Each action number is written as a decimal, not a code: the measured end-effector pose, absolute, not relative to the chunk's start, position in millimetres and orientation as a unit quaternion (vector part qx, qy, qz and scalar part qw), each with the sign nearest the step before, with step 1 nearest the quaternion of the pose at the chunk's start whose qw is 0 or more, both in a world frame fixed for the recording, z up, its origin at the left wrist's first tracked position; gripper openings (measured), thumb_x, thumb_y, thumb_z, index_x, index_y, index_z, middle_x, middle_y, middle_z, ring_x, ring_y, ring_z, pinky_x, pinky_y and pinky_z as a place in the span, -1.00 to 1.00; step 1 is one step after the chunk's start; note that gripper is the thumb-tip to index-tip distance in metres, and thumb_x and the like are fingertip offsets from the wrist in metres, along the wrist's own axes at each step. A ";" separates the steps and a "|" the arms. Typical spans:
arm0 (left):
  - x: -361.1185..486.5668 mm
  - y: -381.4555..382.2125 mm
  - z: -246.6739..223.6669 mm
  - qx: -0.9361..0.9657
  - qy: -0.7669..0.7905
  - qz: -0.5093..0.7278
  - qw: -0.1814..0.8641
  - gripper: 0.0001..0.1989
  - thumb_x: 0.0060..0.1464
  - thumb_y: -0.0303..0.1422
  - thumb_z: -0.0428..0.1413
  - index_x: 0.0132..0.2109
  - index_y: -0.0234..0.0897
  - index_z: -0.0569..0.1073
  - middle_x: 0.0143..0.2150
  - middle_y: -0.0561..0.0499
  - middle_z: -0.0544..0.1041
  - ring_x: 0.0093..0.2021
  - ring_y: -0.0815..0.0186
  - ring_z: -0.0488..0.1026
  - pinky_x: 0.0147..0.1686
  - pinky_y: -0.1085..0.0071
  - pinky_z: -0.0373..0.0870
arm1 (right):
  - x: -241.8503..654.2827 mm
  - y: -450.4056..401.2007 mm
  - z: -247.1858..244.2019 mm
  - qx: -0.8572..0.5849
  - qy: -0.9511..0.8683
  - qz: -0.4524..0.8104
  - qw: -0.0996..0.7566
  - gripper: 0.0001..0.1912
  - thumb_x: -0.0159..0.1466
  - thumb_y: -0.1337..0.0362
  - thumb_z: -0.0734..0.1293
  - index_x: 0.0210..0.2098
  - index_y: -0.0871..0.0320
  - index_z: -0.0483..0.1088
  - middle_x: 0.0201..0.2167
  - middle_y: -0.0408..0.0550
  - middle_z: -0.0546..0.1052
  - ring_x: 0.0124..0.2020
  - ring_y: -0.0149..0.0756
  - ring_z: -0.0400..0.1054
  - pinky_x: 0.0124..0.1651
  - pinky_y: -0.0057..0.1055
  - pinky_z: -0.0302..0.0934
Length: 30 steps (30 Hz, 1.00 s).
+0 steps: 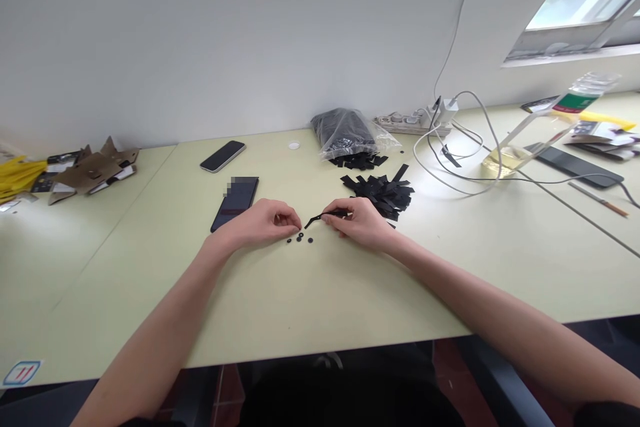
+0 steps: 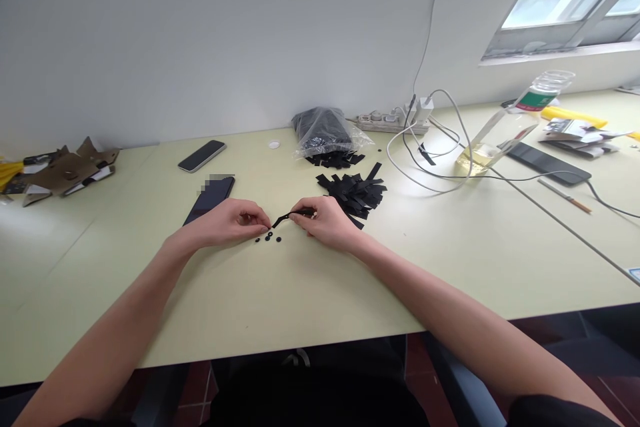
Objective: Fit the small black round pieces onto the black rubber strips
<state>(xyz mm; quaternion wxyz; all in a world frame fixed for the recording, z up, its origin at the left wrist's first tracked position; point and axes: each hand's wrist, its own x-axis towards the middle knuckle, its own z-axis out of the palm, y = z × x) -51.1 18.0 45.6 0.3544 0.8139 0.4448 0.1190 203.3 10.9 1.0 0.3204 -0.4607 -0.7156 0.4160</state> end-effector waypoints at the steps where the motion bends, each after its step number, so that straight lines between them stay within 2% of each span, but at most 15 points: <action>1: -50.7 18.0 45.1 0.815 0.449 0.123 0.344 -0.80 0.16 -0.26 0.13 -0.23 -0.16 0.64 -0.29 0.00 0.62 -0.32 0.28 0.52 -0.39 0.46 0.38 | 203.2 10.8 1.4 -0.461 -0.716 0.416 0.321 -0.75 0.30 0.09 0.34 -0.27 0.11 0.57 -0.32 -0.08 0.60 -0.47 -0.36 0.35 -0.39 -0.38 0.25; 9: -48.4 16.8 45.8 0.817 0.464 0.139 0.312 -0.83 0.18 -0.30 0.11 -0.23 -0.17 0.60 -0.23 0.05 0.61 -0.26 0.30 0.51 -0.31 0.46 0.38 | 203.9 10.3 2.0 -0.460 -0.719 0.413 0.318 -0.75 0.31 0.10 0.33 -0.27 0.12 0.56 -0.34 -0.08 0.58 -0.46 -0.36 0.34 -0.39 -0.38 0.22; 18: -54.1 19.2 50.5 0.796 0.496 0.128 0.324 -0.74 0.19 -0.13 0.15 -0.12 -0.17 0.59 -0.27 0.02 0.61 -0.29 0.26 0.52 -0.37 0.44 0.36 | 204.1 10.3 1.8 -0.464 -0.714 0.422 0.312 -0.74 0.31 0.07 0.33 -0.26 0.12 0.54 -0.42 -0.11 0.53 -0.49 -0.38 0.31 -0.40 -0.38 0.20; 23: -54.6 19.6 50.1 0.808 0.475 0.089 0.336 -0.79 0.19 -0.18 0.13 -0.21 -0.18 0.59 -0.31 0.02 0.58 -0.35 0.29 0.47 -0.41 0.45 0.33 | 204.7 10.7 2.7 -0.459 -0.724 0.408 0.313 -0.77 0.31 0.10 0.33 -0.26 0.12 0.54 -0.34 -0.09 0.57 -0.44 -0.37 0.34 -0.33 -0.37 0.23; 30: -53.4 18.2 45.6 0.800 0.483 0.115 0.336 -0.83 0.17 -0.24 0.13 -0.27 -0.22 0.54 -0.32 0.01 0.58 -0.35 0.29 0.48 -0.40 0.45 0.35 | 204.7 11.1 0.5 -0.447 -0.729 0.403 0.325 -0.82 0.30 0.16 0.35 -0.24 0.12 0.53 -0.25 -0.09 0.59 -0.36 -0.36 0.38 -0.29 -0.39 0.26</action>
